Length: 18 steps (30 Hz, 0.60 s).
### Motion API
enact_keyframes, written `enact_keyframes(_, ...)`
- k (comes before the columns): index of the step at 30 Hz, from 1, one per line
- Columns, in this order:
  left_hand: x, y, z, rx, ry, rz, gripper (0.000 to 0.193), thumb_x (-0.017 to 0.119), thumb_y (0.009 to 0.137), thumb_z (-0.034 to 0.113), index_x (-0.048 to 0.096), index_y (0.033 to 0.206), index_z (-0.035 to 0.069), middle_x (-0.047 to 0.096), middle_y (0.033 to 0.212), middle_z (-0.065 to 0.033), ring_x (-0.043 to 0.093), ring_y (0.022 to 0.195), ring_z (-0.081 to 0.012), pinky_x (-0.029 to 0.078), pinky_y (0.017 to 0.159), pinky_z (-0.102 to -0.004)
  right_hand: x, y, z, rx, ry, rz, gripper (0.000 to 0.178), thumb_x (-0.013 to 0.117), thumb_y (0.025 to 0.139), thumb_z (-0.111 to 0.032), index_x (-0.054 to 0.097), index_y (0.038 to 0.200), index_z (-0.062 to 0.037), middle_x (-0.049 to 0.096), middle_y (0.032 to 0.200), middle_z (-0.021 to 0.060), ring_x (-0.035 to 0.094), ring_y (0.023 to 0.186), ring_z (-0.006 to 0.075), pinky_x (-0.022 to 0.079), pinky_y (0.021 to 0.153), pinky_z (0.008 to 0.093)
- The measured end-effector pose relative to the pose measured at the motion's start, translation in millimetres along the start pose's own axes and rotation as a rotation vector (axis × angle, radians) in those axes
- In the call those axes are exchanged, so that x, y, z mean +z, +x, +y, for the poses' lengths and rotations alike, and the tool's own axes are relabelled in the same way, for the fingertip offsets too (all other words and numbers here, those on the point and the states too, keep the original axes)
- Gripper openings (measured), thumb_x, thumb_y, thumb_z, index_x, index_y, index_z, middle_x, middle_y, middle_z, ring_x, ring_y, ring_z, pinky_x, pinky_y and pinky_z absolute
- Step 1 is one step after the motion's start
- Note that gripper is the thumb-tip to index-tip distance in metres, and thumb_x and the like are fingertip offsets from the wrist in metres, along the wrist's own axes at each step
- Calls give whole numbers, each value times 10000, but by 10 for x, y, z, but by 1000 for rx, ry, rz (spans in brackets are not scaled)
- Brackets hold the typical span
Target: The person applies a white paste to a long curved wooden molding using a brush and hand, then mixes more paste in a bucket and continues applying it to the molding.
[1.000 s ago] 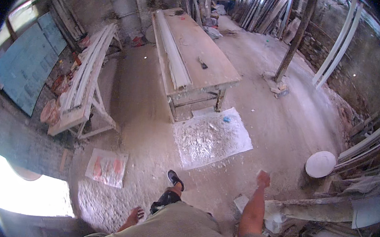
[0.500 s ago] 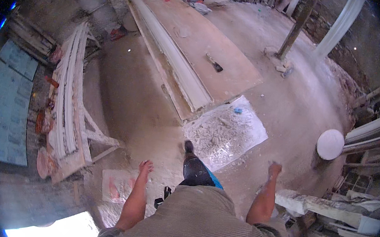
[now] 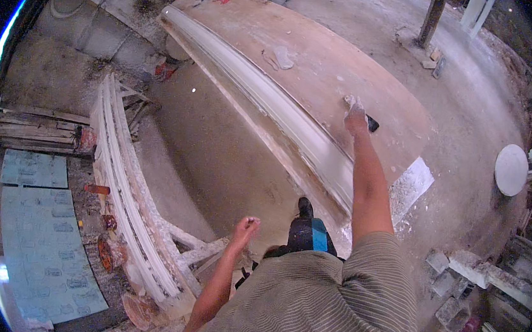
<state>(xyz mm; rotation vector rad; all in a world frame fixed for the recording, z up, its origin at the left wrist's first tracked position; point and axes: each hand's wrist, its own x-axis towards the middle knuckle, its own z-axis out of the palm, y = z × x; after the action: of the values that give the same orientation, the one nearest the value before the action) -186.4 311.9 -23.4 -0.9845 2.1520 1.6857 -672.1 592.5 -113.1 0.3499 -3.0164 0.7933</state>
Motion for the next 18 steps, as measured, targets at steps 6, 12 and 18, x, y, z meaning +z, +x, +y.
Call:
enact_keyframes(6,-133,864,1489,311,207,-247,457,641,919,330,565,1262,37,597,1236,-143,556,1155,-278,409,1016,-393,63,196,-359,111,-479,-199,472,534,923,-286,483,1302,-10,544,1303,187,468,1265,363,428,1005,502)
enact_keyframes(12,303,1837,1954,990,752,-450,841,670,856,409,272,1490,26,245,1557,-175,159,1451,-404,175,1183,-480,-459,-442,-614,176,-338,546,291,620,879,-217,601,1128,-66,636,1065,169,600,1021,354,490,900,457)
enact_keyframes(18,921,2666,2331,1506,1087,-552,912,554,891,547,168,1526,17,134,1609,-139,85,1485,-351,114,1198,-477,-1265,-1879,-775,819,441,856,367,776,783,-185,621,1062,-2,673,872,123,644,738,267,522,707,368)
